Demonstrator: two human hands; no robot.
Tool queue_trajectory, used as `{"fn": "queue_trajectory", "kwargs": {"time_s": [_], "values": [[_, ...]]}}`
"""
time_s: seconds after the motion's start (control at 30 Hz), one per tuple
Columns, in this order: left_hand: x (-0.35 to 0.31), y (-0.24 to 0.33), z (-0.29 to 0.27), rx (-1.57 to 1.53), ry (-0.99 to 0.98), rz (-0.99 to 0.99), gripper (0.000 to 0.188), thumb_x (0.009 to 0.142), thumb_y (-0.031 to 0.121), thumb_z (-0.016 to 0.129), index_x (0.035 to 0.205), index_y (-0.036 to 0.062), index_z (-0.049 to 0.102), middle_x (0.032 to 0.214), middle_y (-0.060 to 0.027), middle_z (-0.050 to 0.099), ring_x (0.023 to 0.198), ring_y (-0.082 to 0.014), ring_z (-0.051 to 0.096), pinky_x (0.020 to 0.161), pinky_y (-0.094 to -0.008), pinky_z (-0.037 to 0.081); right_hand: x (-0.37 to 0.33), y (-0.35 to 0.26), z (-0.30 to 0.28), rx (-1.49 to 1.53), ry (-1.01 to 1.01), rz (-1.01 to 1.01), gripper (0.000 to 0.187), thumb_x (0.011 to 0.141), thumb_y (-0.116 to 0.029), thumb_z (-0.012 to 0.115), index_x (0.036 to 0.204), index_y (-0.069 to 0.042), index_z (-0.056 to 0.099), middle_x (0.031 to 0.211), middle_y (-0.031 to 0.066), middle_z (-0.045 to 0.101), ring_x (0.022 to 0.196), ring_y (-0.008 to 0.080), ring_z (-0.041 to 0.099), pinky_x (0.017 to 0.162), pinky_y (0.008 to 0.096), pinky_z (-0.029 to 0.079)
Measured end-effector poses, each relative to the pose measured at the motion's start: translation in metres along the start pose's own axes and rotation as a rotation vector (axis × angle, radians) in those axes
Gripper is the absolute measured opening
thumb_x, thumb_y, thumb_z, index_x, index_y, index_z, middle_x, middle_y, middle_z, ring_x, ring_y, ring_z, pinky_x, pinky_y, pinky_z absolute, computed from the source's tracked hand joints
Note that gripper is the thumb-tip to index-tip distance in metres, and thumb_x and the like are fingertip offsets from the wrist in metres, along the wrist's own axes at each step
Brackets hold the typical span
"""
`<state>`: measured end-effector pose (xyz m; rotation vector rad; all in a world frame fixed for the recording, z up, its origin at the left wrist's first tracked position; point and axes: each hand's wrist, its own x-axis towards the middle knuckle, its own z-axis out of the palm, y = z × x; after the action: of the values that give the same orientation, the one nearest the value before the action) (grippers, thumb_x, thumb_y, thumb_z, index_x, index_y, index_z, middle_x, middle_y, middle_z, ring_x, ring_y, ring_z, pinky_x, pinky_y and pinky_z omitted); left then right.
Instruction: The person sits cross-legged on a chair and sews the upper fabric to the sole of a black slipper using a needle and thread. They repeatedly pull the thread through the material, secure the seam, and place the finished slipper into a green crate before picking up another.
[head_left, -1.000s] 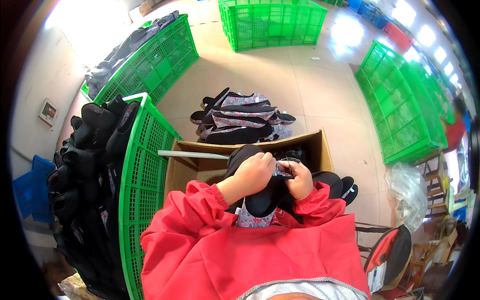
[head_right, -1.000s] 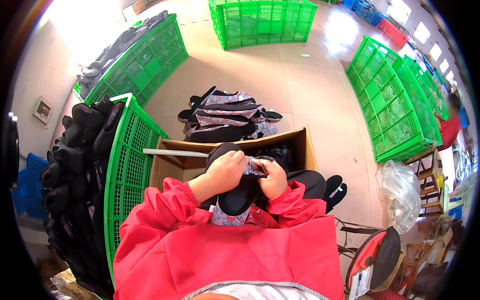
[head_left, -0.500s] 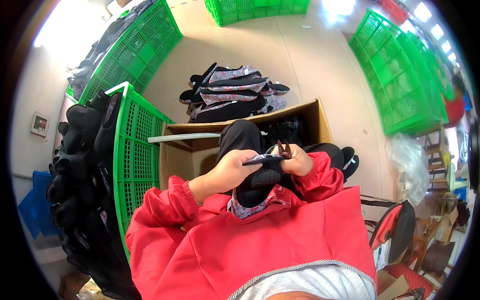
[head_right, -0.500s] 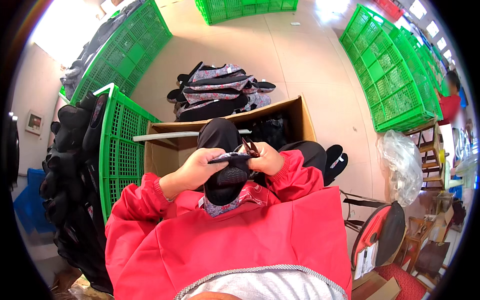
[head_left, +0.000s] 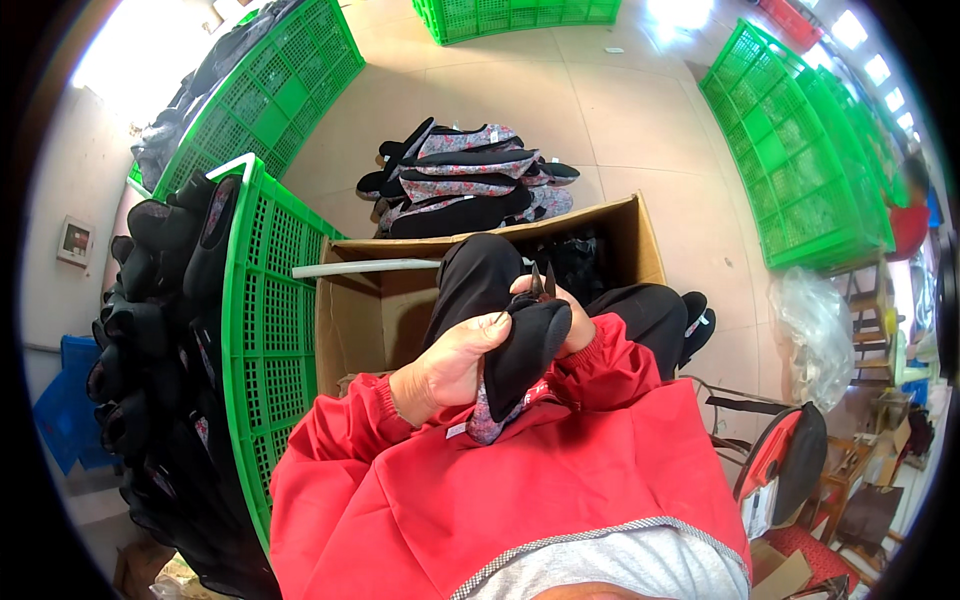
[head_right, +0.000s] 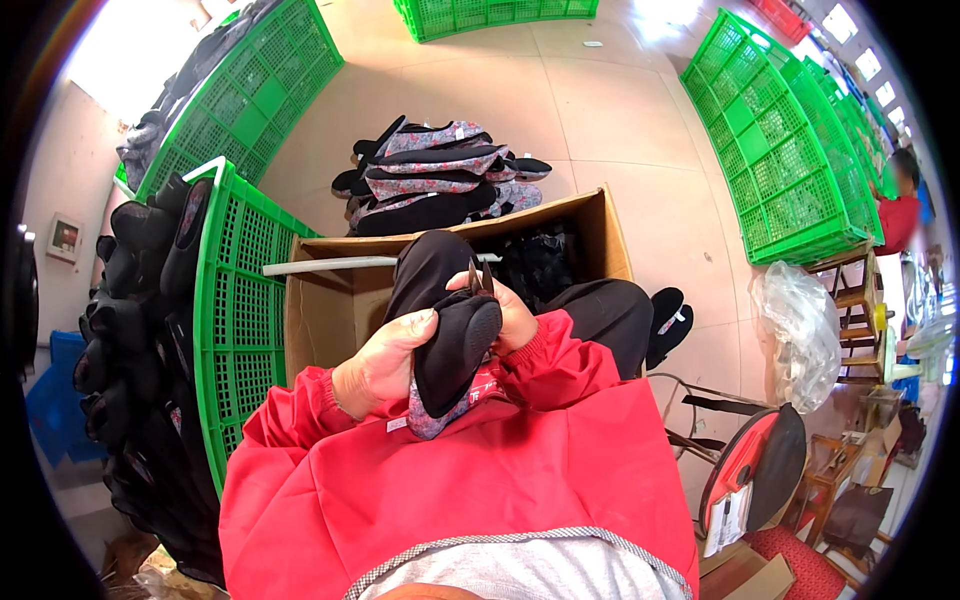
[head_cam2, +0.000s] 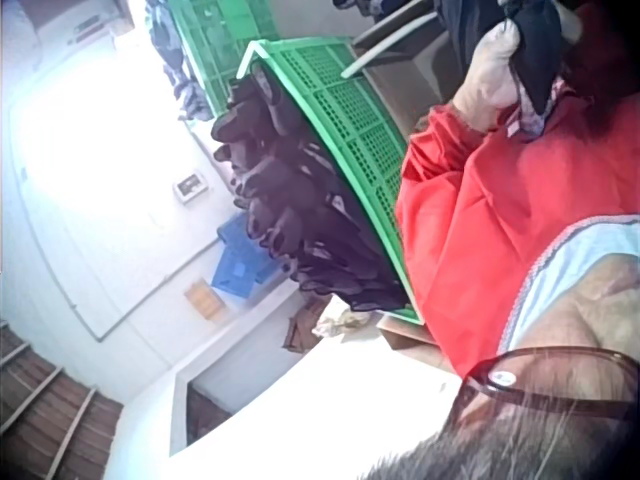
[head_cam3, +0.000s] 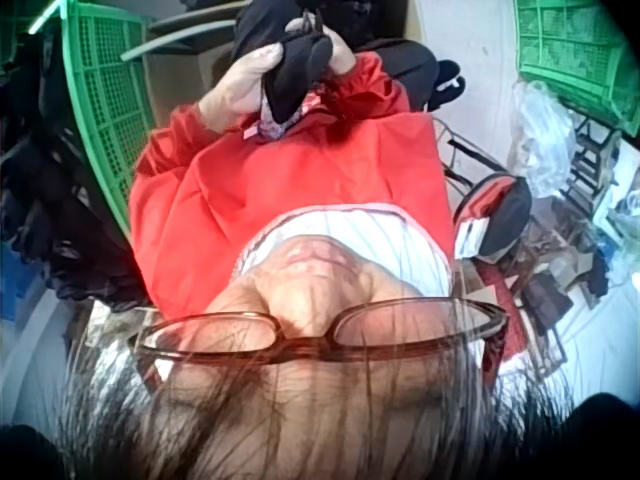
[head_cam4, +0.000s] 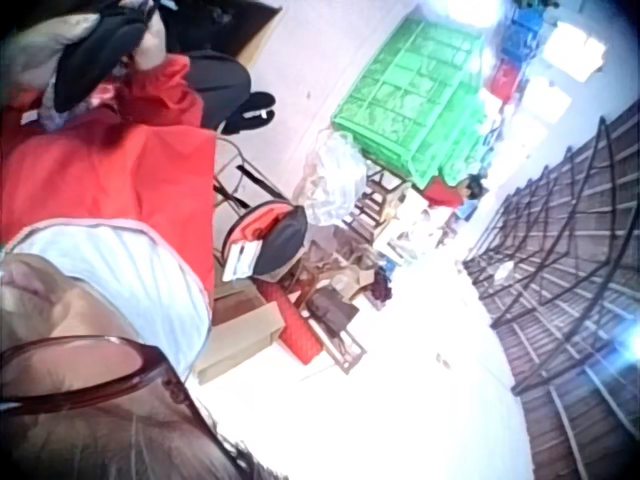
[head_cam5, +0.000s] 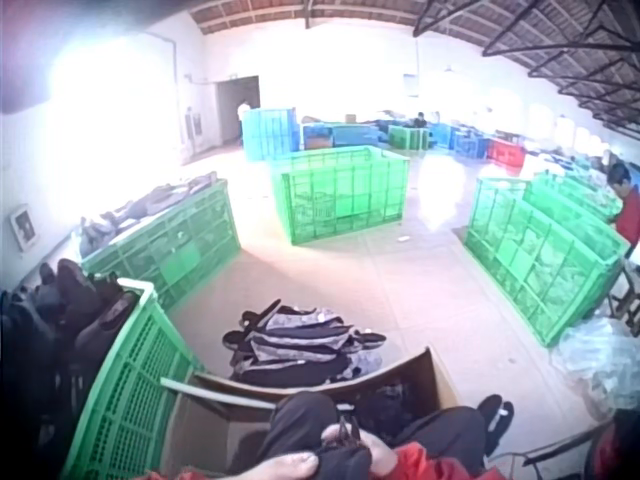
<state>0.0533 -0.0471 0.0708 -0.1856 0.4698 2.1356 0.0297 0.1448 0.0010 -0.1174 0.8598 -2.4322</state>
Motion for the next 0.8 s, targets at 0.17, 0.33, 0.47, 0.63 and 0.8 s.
{"fn": "queue_trajectory", "kwargs": {"time_s": [0.17,0.33,0.47,0.63,0.8], "values": [[0.012,-0.012,0.000,-0.147,-0.134,0.001,0.043,0.095,0.013,0.061,0.134,-0.0004,0.048,0.124,-0.0113,0.062,0.108,-0.0217,0.063,0.096,-0.0362,0.052,0.004,0.021,-0.009,0.214,-0.102,-0.031,0.032,0.093,-0.014,0.060,0.122,-0.002,0.051,0.100,0.0099,0.067,0.088,0.0179,0.066,0.080,0.0280,0.054],[0.020,-0.025,0.009,-0.023,-0.024,0.287,0.039,0.095,0.005,0.058,0.133,0.0082,0.049,0.122,-0.0056,0.061,0.112,-0.0200,0.060,0.098,-0.0343,0.048,0.014,0.034,-0.024,-0.148,-0.005,-0.176,0.017,0.094,-0.013,0.058,0.108,-0.003,0.057,0.098,0.0085,0.067,0.087,0.0155,0.065,0.078,0.0275,0.053],[0.031,-0.030,-0.008,0.244,0.228,0.599,0.033,0.098,0.004,0.052,0.131,0.0000,0.053,0.122,-0.0065,0.063,0.107,-0.0164,0.062,0.091,-0.0324,0.050,0.004,0.053,-0.012,-0.184,0.412,-0.182,0.013,0.095,-0.016,0.059,0.104,-0.007,0.059,0.081,0.0029,0.063,0.057,0.0073,0.053,0.049,0.0212,0.041],[0.041,-0.025,-0.052,0.655,0.625,0.784,0.017,0.095,0.003,0.058,0.079,0.0027,0.052,0.075,-0.0018,0.056,0.067,-0.0099,0.058,0.061,-0.0258,0.048,-0.026,0.039,-0.020,0.005,0.227,-0.047,0.019,0.091,-0.019,0.068,0.105,-0.009,0.058,0.076,0.0003,0.058,0.051,0.0056,0.045,0.043,0.0193,0.031],[0.055,-0.028,-0.051,0.981,0.809,0.780,0.034,0.092,0.010,0.063,0.065,-0.0008,0.045,0.058,-0.0097,0.049,0.053,-0.0171,0.058,0.049,-0.0337,0.044,-0.031,0.045,-0.030,-0.100,0.261,0.085,0.025,0.084,-0.005,0.074,0.104,-0.007,0.058,0.087,0.0023,0.063,0.071,0.0104,0.058,0.061,0.0223,0.045]]}}
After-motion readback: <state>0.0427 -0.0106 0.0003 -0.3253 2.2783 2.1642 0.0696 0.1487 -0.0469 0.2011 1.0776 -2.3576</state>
